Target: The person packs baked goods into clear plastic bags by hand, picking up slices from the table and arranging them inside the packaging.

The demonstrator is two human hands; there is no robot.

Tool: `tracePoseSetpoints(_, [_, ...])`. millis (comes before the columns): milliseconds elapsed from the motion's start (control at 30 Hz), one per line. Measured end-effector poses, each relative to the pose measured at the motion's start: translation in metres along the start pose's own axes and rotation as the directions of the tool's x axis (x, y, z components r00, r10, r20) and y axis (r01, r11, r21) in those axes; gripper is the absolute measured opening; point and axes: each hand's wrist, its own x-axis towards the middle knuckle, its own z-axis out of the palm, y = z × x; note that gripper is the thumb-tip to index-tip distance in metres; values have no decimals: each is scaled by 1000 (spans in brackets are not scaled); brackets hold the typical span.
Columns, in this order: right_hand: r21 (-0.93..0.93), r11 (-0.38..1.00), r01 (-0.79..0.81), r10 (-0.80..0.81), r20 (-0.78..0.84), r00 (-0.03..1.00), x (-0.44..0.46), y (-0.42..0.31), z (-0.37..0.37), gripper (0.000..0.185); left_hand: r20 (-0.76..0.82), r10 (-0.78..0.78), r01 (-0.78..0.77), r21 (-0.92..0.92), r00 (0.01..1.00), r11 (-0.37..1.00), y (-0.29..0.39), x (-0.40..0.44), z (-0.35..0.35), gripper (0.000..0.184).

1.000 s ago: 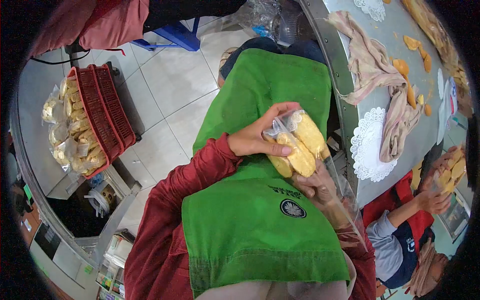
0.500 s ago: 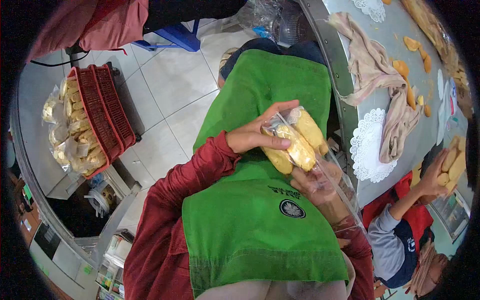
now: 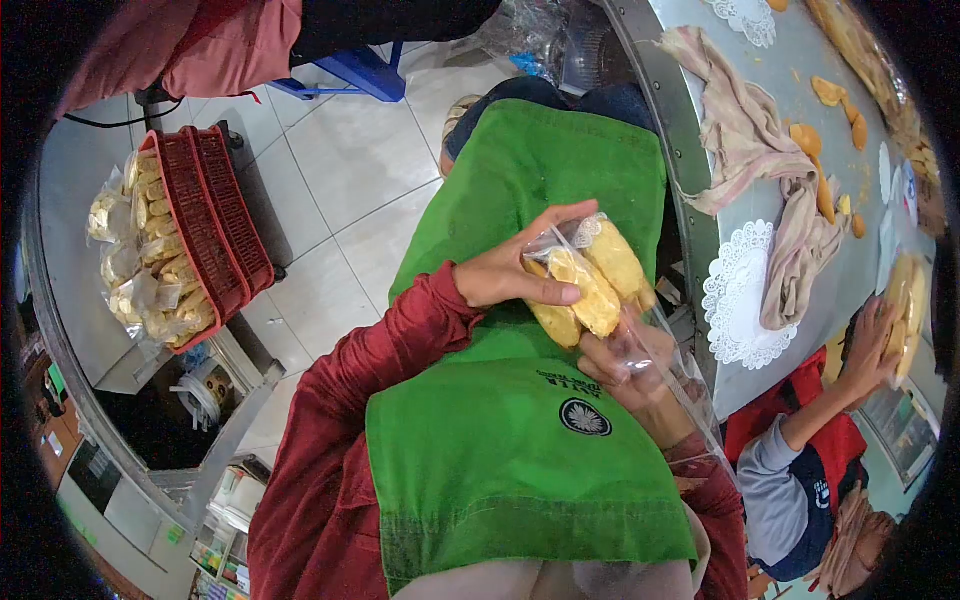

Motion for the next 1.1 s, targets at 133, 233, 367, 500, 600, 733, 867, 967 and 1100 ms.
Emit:
tracePoseSetpoints(133, [-104,994,35,-38,-26,999,-2,3,1,31,-3,-36,36,10,999,999,2,1,0,94])
tracePoseSetpoints(233, [-14,999,51,-52,-70,996,-2,8,-4,25,-8,-14,14,7,1000,1000,-2,0,-3,94])
tracePoseSetpoints(367, [-156,985,71,-76,-27,997,-2,6,5,19,-22,-6,6,13,1000,1000,-5,0,-10,94])
tracePoseSetpoints(500, [-270,961,67,-120,-184,976,-3,5,20,19,-20,-9,10,36,1000,999,-2,0,-8,95])
tracePoseSetpoints(600, [-308,949,62,-139,-234,962,0,8,20,20,-19,42,-41,49,999,998,-9,1,-9,97])
tracePoseSetpoints(733, [-423,905,41,-126,-174,977,0,9,4,22,3,40,-40,5,999,999,-4,-1,-11,97])
tracePoseSetpoints(867, [-362,928,85,-167,-201,965,-6,10,5,26,11,8,-7,-4,1000,1000,-1,-2,-13,98])
tracePoseSetpoints(967, [-395,918,20,-144,-285,948,-10,2,20,28,17,7,-8,20,1000,1000,-2,1,-12,102])
tracePoseSetpoints(1100, [-360,932,43,-141,-251,958,-2,-3,25,29,0,38,-38,83,999,996,-1,3,-12,104])
